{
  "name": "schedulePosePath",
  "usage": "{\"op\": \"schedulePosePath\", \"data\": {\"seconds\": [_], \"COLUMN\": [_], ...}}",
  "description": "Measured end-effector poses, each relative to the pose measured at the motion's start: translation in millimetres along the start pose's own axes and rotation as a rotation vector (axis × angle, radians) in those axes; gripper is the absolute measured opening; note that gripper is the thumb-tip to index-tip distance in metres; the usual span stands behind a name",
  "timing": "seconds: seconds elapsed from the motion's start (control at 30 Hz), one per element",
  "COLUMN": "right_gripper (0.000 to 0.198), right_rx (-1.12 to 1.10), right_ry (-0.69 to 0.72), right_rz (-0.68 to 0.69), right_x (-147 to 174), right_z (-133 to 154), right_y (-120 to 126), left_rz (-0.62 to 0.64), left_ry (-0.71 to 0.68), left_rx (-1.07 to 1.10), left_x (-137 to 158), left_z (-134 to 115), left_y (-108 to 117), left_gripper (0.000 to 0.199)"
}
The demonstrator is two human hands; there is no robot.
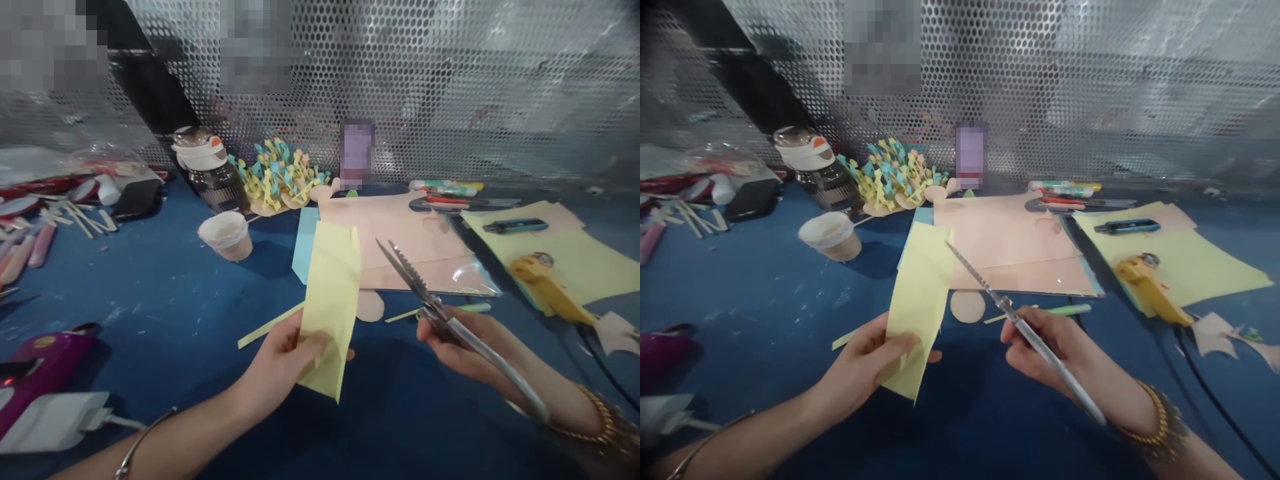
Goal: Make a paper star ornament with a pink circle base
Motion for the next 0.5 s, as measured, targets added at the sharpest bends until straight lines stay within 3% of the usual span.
{"op": "schedulePosePath", "data": {"seconds": [0.1, 0.37, 0.5], "right_gripper": [0.021, 0.027, 0.027], "right_rx": [0.035, -0.127, -0.025], "right_ry": [-0.053, 0.02, 0.077], "right_rz": [-0.092, -0.431, -0.602], "right_x": [-8.8, -34.4, -38.6], "right_z": [10.5, 17.7, 20.1], "right_y": [-7.1, -22.5, -17.1], "left_rz": [-0.025, 0.043, -0.039], "left_ry": [-0.005, 0.038, -0.043], "left_rx": [-0.088, -0.407, -0.673], "left_x": [1.7, 12.4, 11.4], "left_z": [-0.9, -1.9, -0.3], "left_y": [-4.1, -17.6, -12.8], "left_gripper": [0.018, 0.029, 0.023]}}
Point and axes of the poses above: each hand's wrist, its own x-axis away from the middle knuckle, its own y-axis out of the back of the hand, z = x × y, the point moved 5 cm from there along -x, towards the middle knuckle, and after that the axes turned 14 degrees about y, right-handed, at the moved point
